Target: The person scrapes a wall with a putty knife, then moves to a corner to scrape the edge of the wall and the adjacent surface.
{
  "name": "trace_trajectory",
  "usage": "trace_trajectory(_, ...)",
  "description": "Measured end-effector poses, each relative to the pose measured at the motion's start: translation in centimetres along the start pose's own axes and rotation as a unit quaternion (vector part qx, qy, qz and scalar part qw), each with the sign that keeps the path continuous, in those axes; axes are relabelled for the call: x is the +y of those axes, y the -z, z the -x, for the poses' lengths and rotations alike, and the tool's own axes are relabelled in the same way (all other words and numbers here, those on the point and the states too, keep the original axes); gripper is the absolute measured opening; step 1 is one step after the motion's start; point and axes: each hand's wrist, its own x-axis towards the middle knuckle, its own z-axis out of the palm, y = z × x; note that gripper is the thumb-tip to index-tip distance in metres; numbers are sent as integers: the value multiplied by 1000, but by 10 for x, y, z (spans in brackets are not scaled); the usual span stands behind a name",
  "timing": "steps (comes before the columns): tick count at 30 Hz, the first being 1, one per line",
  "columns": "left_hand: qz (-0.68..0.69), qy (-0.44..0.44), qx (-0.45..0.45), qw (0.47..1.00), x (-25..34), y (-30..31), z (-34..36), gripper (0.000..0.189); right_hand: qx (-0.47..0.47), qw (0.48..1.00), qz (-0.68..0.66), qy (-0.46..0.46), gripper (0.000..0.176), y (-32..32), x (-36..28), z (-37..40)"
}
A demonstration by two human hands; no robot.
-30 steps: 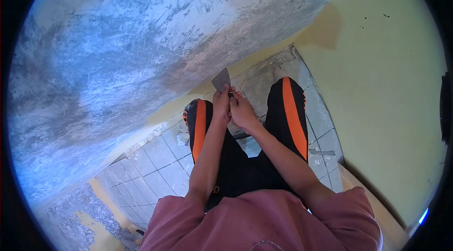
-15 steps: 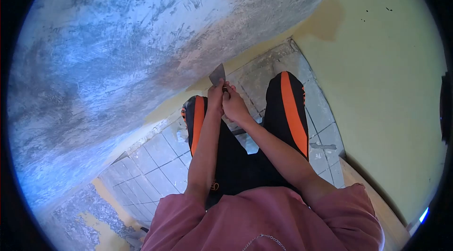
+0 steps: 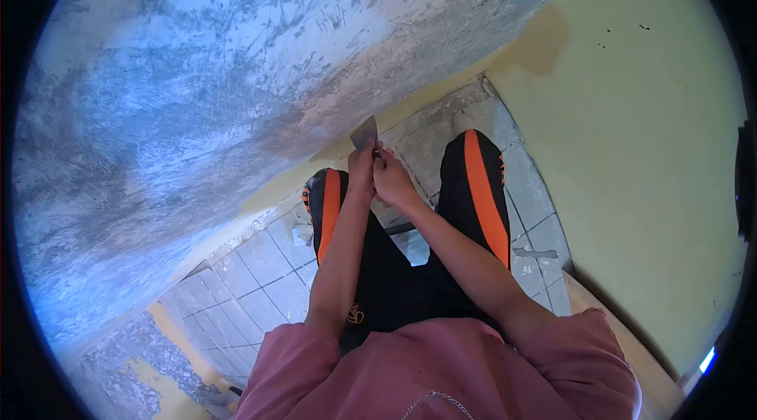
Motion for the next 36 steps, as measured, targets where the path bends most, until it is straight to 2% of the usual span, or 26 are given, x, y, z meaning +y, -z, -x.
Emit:
trace_trajectory(3, -49, -16, 9, 999, -3, 1, -1, 25, -9, 999, -15, -34, 46, 2, -1, 1)
trace_trajectory(6, -19, -25, -5, 999, -7, 1, 5, 26, -20, 998, -50, -16, 36, 8, 1, 6)
trace_trajectory(9, -37, -20, 21, 999, -10, 2, 4, 27, 15, 999, 19, 31, 35, 4, 9, 5)
trace_trajectory(11, -56, -15, 15, 998, -21, 15, -20, 28, -46, 987, -50, -145, 42, 12, -22, 6)
trace_trajectory(13, -78, -21, 4, 997, -16, 14, -25, 29, -49, 987, -56, -139, 42, 14, -28, 9)
trace_trajectory(15, -31, -54, 17, 998, -22, 13, -16, 28, -46, 987, -64, -136, 41, 13, -24, 13)
trace_trajectory(17, -24, -46, -2, 999, -9, 1, 13, 28, 23, 999, 11, 25, 35, 5, 0, 18)
trace_trajectory(21, -50, -5, -8, 999, 2, 2, 11, 29, -19, 998, -39, -55, 44, 1, -8, 20)
trace_trajectory(23, -52, -8, 1, 999, -2, 6, 9, 28, 21, 1000, -2, -7, 45, -7, -5, 15)
trace_trajectory(27, -42, -26, 3, 999, 6, -7, 23, 26, 0, 1000, -16, -12, 46, -8, 12, -1)
trace_trajectory(28, -43, -25, 1, 999, 7, -8, 16, 26, 127, 979, 49, 150, 40, -23, 44, -26)
trace_trajectory(29, -61, -29, 3, 998, 4, -5, 4, 26, 245, 914, 116, 301, 35, -30, 67, -36)
trace_trajectory(30, -78, -32, 8, 996, -5, 1, -3, 26, 243, 917, 119, 294, 35, -21, 54, -24)
trace_trajectory(31, -77, -33, 7, 996, -13, 6, -13, 26, 120, 988, 14, 90, 36, -3, 14, -13)
trace_trajectory(32, -73, -21, 9, 997, -19, 11, -24, 27, -12, 989, -93, -117, 37, 6, -10, -7)
trace_trajectory(33, -70, -11, 11, 997, -18, 13, -30, 27, -15, 989, -94, -113, 37, 5, -4, -8)
trace_trajectory(35, -52, -22, 0, 998, -6, 0, -1, 28, 22, 999, 40, 9, 38, -2, 21, -13)
trace_trajectory(36, -29, -26, -8, 999, -4, -4, 10, 28, 24, 999, 39, 8, 38, 0, 14, -7)
